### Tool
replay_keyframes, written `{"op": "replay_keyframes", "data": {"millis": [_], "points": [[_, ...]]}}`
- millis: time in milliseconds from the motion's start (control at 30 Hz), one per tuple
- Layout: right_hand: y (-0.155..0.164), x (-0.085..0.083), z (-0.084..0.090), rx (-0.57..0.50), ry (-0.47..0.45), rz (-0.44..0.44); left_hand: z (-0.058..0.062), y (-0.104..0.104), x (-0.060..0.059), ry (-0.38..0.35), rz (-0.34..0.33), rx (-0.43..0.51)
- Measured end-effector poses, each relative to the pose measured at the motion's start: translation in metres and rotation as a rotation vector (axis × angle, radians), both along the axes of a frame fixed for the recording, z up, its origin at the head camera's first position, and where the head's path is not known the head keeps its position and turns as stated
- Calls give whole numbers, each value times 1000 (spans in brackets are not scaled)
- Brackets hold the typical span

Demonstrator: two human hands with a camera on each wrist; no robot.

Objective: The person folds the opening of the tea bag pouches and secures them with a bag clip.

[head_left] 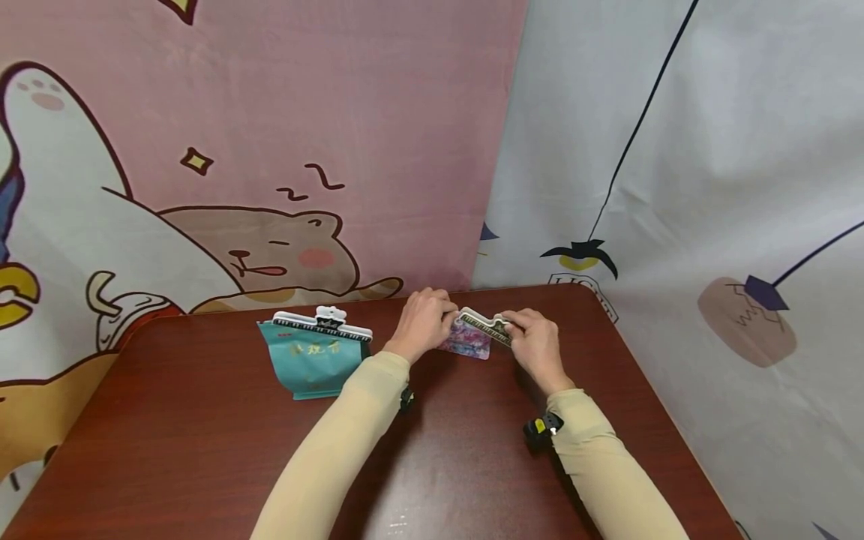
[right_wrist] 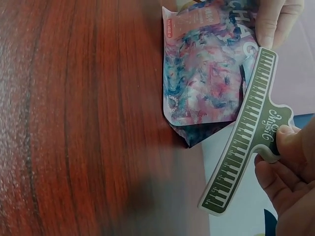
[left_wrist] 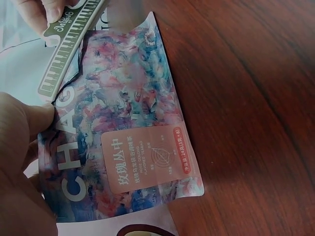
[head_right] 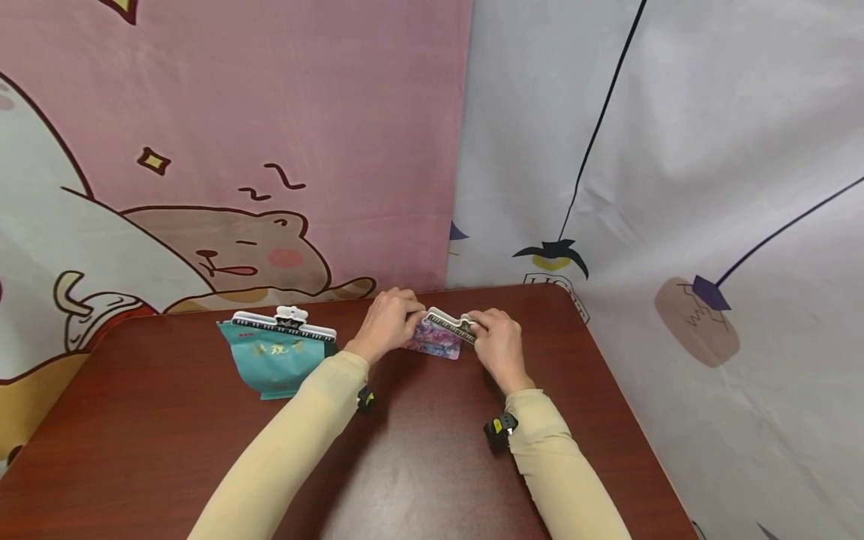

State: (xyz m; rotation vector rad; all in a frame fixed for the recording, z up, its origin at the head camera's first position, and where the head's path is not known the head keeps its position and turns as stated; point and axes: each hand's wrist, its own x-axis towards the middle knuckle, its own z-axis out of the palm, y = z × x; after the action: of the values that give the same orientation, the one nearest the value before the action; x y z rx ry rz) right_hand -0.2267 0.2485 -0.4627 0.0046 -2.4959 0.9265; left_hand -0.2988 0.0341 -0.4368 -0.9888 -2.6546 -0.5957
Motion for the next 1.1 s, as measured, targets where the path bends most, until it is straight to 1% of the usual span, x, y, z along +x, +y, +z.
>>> {"op": "replay_keyframes", "data": {"millis": [100, 233, 400, 533, 667, 867, 1100], "points": [[-1, 0, 1, 2, -3, -4, 0, 0, 0, -5, 4, -4], [-1, 0, 1, 11, 0, -10, 3, 0, 1, -6, 1, -27], [0, 1, 0, 18, 5, -8, 9, -2, 2, -36, -12, -48], [0, 1, -1, 11, 6, -8, 10, -3, 4, -79, 3, 19], [-1, 1, -1, 3, 10, -15, 9, -4, 6, -87, 20, 95], [-3, 2, -2, -9, 32, -20, 7, -4, 5, -86, 38, 117], [-8, 0, -4, -19, 83, -12, 7, -3, 3, -72, 34, 123]]}}
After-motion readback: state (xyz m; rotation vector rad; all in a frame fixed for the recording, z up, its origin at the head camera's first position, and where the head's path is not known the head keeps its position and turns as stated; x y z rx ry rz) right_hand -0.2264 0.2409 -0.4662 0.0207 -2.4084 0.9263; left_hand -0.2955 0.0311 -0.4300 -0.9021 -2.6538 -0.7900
